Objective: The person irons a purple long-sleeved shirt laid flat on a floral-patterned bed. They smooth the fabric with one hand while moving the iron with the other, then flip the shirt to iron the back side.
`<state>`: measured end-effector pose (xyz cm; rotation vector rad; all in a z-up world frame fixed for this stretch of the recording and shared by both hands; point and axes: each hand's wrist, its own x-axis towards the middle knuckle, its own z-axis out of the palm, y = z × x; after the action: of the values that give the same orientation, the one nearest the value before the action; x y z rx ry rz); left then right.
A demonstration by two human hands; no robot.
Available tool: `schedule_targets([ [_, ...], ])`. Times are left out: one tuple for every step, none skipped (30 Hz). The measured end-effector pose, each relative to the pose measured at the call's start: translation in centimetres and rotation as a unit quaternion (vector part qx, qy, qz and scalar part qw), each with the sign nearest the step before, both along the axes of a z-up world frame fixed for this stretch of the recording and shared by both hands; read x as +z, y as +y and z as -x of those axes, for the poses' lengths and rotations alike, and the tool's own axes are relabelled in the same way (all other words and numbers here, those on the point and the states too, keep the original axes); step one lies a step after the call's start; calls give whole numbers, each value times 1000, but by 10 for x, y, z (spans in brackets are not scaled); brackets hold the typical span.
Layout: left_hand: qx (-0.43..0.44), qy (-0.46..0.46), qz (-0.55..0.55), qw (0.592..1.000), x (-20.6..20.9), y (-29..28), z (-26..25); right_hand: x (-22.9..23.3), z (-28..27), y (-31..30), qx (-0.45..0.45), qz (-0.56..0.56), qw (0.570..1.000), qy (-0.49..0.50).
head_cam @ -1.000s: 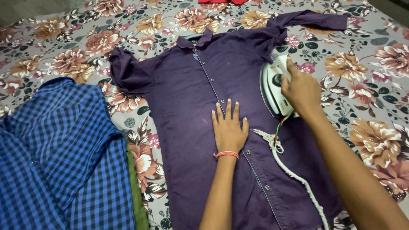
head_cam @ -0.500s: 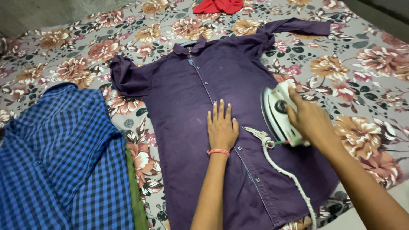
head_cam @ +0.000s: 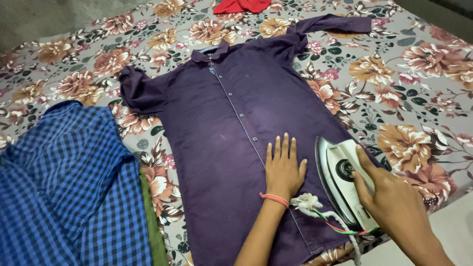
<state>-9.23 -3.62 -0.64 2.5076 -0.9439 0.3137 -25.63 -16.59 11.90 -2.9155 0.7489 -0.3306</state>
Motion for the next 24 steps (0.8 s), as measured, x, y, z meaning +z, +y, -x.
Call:
schedule_targets([
  [1, 12, 8, 1000, 1, 2, 2, 0, -4, -1, 0, 7, 1000, 6],
  [2, 23, 16, 1000, 2, 2, 2, 0, -11, -2, 0, 14, 1000, 11],
  [3, 16, 20, 1000, 2, 3, 2, 0, -19, -4, 1, 21, 1000, 17],
  [3, 8, 24, 1000, 3, 4, 4, -1, -28, -5, 1, 25, 1000, 5],
  [5, 0, 29, 1000, 4, 5, 4, -1, -38, -7, 2, 30, 1000, -8],
  [7, -6, 35, 999, 5, 7, 7, -1, -47, -8, 3, 35, 999, -22],
  [8, -15, 44, 999, 6, 8, 8, 0, -57, -11, 14, 34, 999, -39],
  [9, -24, 52, 998, 7, 8, 7, 1, -67, -14, 26, 33, 998, -57],
  [8, -22, 55, 998, 7, 8, 7, 1, -72, -16, 38, 30, 996, -70],
  [7, -20, 59, 998, 7, 8, 7, 1, -76, -18, 31, 28, 997, -64],
  [7, -16, 62, 998, 6, 9, 9, 1, -77, -19, 26, 25, 998, -57],
  [5, -15, 66, 998, 5, 10, 7, 0, -78, -19, 21, 23, 998, -50],
  [4, -9, 69, 998, 4, 10, 6, 0, -77, -19, 29, 17, 998, -48],
  [4, -4, 72, 997, 3, 11, 7, -1, -73, -18, 37, 11, 998, -46],
  [4, 1, 72, 997, 4, 11, 6, 0, -70, -18, 43, 7, 998, -48],
  [4, 7, 73, 997, 6, 12, 7, 1, -66, -16, 32, 3, 999, -24],
  [0, 9, 74, 997, 9, 11, 5, 2, -62, -14, 18, 1, 1000, -4],
  [-1, 6, 77, 997, 12, 11, 2, 3, -56, -10, 3, -2, 1000, 16],
  [-2, 5, 79, 997, 13, 11, 3, 3, -46, -7, 11, -7, 1000, 0],
  [-3, 4, 82, 997, 14, 12, 4, 2, -36, -3, 19, -12, 1000, -16],
  [0, 5, 80, 997, 14, 12, 6, 1, -25, 1, 28, -18, 999, -29],
  [3, 6, 78, 997, 14, 12, 7, 0, -15, 4, 8, -25, 1000, -9],
  [6, 6, 76, 997, 14, 12, 9, 0, -5, 8, -12, -33, 999, 10],
  [13, -3, 77, 997, 15, 14, 13, 0, 3, 11, -31, -40, 998, 29],
])
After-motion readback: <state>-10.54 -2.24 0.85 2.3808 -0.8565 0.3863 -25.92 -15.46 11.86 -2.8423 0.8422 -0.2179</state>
